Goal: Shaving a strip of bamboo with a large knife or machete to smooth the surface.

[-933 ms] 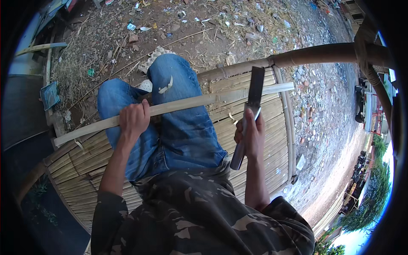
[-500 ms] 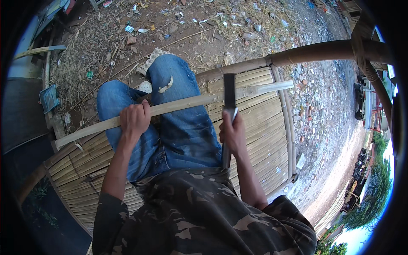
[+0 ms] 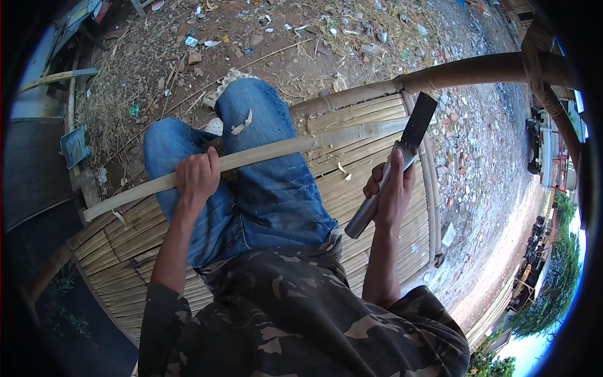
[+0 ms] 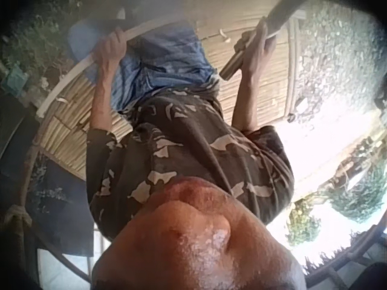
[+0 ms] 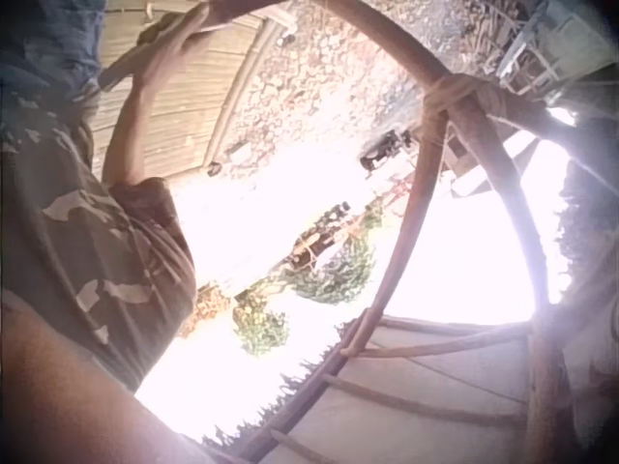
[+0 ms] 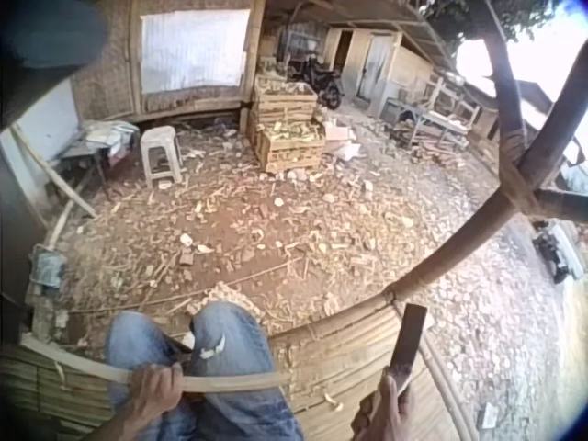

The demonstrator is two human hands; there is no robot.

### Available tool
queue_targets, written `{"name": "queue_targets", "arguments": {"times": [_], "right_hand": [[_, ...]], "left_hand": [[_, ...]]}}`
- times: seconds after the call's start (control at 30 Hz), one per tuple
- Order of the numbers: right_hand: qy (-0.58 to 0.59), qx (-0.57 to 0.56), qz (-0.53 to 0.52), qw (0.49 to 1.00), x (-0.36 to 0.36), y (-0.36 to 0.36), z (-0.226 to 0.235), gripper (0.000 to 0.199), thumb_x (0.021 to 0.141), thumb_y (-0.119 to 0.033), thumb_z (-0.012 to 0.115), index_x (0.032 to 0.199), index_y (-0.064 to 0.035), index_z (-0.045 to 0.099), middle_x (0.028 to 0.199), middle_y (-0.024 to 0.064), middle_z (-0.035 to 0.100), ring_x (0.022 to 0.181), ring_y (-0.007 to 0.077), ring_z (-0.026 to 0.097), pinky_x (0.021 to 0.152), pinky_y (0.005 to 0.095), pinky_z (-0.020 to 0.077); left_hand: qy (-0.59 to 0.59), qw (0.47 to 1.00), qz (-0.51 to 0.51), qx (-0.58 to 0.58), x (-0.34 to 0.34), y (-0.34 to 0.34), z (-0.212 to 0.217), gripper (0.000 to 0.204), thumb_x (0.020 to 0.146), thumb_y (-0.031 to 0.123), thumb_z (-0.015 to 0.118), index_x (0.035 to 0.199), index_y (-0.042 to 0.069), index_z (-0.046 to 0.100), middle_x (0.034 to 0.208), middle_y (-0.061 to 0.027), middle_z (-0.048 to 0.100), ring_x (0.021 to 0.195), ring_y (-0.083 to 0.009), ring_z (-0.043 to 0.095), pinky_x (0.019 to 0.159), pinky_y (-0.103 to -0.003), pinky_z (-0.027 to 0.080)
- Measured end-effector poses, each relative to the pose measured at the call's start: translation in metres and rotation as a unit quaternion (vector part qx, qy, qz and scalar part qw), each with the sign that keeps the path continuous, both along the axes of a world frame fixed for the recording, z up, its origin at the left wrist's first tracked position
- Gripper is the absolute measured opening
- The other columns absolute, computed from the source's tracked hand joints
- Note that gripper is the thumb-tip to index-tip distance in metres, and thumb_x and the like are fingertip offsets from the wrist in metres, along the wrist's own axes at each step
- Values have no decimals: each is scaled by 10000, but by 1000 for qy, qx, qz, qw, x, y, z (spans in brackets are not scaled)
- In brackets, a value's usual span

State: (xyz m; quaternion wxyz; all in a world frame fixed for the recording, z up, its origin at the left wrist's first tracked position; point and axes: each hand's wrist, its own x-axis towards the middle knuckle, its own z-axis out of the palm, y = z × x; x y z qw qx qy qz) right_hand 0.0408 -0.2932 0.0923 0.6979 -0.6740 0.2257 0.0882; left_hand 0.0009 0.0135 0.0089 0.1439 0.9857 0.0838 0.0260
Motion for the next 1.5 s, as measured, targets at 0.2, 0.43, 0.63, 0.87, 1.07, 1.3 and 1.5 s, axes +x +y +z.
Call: {"name": "queue_targets", "arguments": {"times": [0.2,0.43,0.63,0.87,1.07,1.3,1.5], "right_hand": [[83,-26,111,990,-16,8,-13,244,993,-336,521,983,-96,476,622,11,487,425,94,457,392,245,385],[78,-52,211,973,-22,26,-29,302,993,-349,509,1037,-52,492,572,18,486,423,115,491,387,275,400],[49,-70,162,983,-27,20,-31,308,1000,-362,488,987,-55,465,599,8,478,426,96,479,390,255,404],[22,35,-1,999,-11,5,7,237,1003,-319,495,929,-98,448,581,-3,457,421,73,466,369,221,378],[90,4,150,985,-16,17,-22,282,991,-327,517,1052,-55,478,579,4,461,421,92,461,383,252,384],[62,-84,247,963,-31,26,-57,347,988,-359,516,1107,-37,464,624,28,517,423,147,480,425,321,434],[0,3,3,1000,-12,8,-14,248,1003,-339,486,958,-99,442,581,-16,442,425,73,451,374,223,367]], "left_hand": [[12,1000,-16,13,-3,-3,-2,535,960,246,415,516,12,597,562,-229,585,517,-398,609,539,-481,493],[-10,1000,-3,11,7,-2,0,533,956,233,413,518,-4,602,560,-235,585,506,-399,606,525,-484,491],[-12,1000,1,7,1,-2,-2,527,954,229,416,519,0,605,547,-237,578,492,-397,601,518,-479,494],[-26,1000,3,-9,2,-1,0,526,952,230,418,511,7,598,541,-230,575,487,-396,597,508,-469,493],[-29,999,-1,15,14,-4,2,524,958,228,409,530,9,619,548,-221,588,487,-384,605,507,-464,499],[-23,999,2,29,9,-4,1,513,951,225,414,537,4,621,558,-227,593,491,-382,612,498,-462,501],[-15,1000,12,7,3,-8,-1,521,946,239,425,519,10,617,554,-229,590,498,-395,612,508,-473,501]]}}
